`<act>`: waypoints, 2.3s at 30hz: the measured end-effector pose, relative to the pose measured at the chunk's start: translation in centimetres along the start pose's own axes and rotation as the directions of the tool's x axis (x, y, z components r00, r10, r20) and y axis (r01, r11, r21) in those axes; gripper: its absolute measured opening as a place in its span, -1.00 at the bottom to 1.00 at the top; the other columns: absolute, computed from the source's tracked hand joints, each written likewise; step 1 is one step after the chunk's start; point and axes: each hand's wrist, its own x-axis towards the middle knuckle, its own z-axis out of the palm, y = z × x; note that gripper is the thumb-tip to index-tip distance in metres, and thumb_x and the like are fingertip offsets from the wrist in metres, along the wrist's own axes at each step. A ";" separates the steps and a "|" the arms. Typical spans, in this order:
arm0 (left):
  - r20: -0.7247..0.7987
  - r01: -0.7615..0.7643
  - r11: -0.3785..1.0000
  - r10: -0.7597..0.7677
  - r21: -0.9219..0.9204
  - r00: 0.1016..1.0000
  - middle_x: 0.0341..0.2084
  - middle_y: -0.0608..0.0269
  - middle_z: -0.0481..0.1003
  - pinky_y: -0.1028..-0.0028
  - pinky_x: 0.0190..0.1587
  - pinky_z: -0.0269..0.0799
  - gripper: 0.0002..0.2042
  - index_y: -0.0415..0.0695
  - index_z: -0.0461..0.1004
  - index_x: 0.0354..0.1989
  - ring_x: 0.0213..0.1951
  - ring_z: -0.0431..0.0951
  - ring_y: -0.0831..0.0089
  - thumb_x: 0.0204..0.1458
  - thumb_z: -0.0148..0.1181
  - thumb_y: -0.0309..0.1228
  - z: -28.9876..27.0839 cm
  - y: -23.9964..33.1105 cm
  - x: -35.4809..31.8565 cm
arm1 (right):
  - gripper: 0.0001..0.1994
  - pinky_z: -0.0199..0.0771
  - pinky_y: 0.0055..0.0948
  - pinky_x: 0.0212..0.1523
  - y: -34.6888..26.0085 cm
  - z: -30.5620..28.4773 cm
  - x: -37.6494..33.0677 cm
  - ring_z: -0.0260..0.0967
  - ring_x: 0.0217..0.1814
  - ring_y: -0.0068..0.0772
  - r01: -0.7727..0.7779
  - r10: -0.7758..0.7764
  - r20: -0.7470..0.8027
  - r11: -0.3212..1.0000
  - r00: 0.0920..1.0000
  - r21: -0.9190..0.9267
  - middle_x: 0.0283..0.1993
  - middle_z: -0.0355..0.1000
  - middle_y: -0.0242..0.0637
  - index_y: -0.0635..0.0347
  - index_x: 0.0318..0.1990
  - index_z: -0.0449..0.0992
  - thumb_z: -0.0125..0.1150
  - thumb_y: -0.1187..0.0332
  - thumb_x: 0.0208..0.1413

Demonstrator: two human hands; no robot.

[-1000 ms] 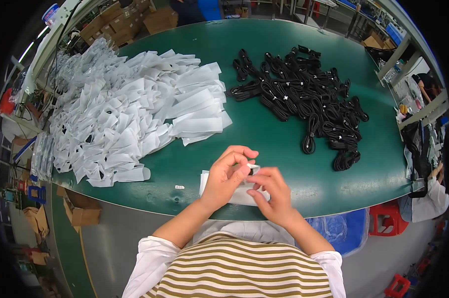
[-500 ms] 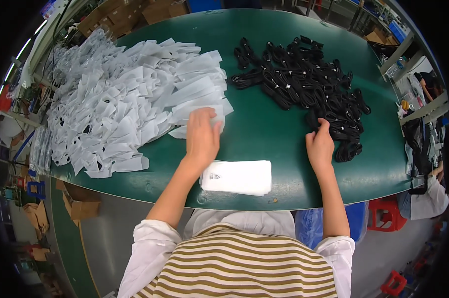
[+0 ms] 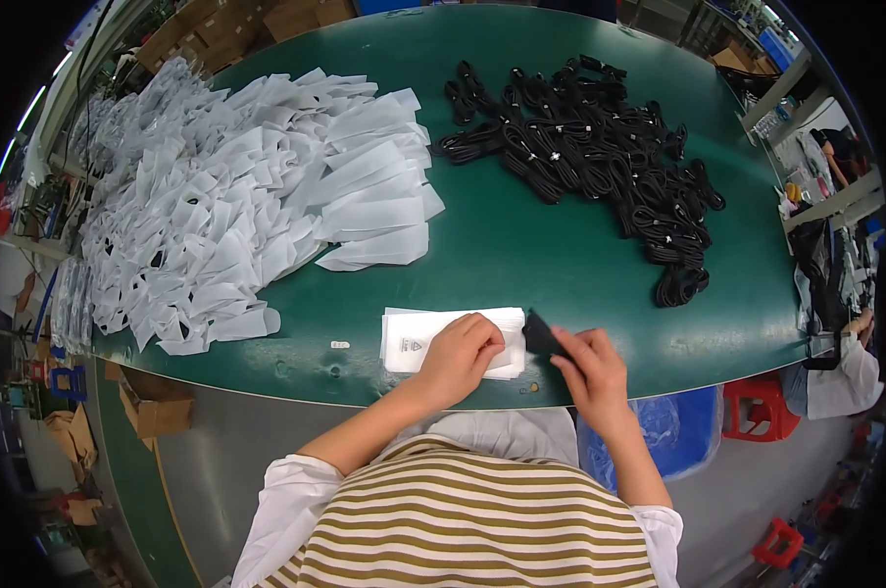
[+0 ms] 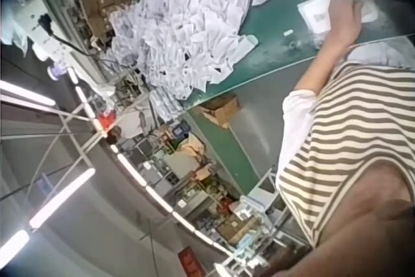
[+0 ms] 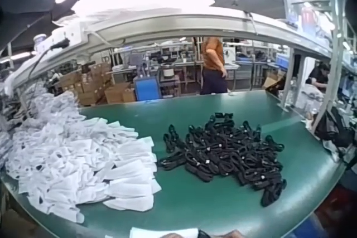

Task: Sorting small black plastic components and placing them into individual white plastic bags at a factory workbench.

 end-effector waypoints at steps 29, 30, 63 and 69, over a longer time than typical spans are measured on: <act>-0.124 -0.058 0.997 0.052 -0.049 0.991 -0.33 0.18 0.50 0.45 -0.30 0.38 -0.93 -0.20 0.46 -0.37 -0.30 0.46 0.31 0.01 0.24 -0.59 -3.6 0.5 0.5 | -0.72 0.39 -0.32 -0.40 -1.6 0.8 0.7 0.34 -0.35 -0.17 0.360 -0.371 0.166 0.928 0.914 0.091 -0.26 0.38 -0.17 0.23 -0.22 0.51 0.42 0.49 -0.13; -0.125 -0.058 0.997 0.052 -0.048 0.991 -0.33 0.18 0.50 0.45 -0.30 0.38 -0.93 -0.20 0.46 -0.37 -0.30 0.46 0.31 0.01 0.24 -0.59 -3.8 0.4 0.4 | -0.72 0.40 -0.32 -0.40 -1.7 0.8 0.8 0.35 -0.35 -0.18 0.395 -0.404 0.171 0.915 0.899 0.084 -0.26 0.38 -0.18 0.22 -0.22 0.51 0.42 0.50 -0.14; -0.203 0.027 0.982 -0.065 -0.186 0.977 -0.37 0.11 0.47 0.40 -0.30 0.47 -0.92 -0.25 0.39 -0.31 -0.35 0.50 0.26 0.06 0.16 -0.65 -0.7 0.5 -0.5 | -0.74 0.44 -0.57 -0.35 -1.2 2.1 0.7 0.38 -0.43 -0.63 -0.159 0.096 0.281 0.965 0.955 0.211 -0.34 0.49 -0.31 0.28 0.05 0.46 0.11 0.50 0.22; -0.134 -0.173 0.976 0.155 -0.132 0.979 -0.29 0.13 0.52 0.40 -0.19 0.45 -0.87 -0.20 0.43 -0.34 -0.26 0.52 0.25 -0.01 0.19 -0.68 -1.9 1.2 -0.4 | -0.72 0.44 -0.53 -0.37 -0.3 2.3 0.1 0.39 -0.40 -0.59 -0.717 0.298 0.673 0.472 0.677 0.513 -0.32 0.48 -0.32 0.28 0.05 0.48 0.16 0.50 0.18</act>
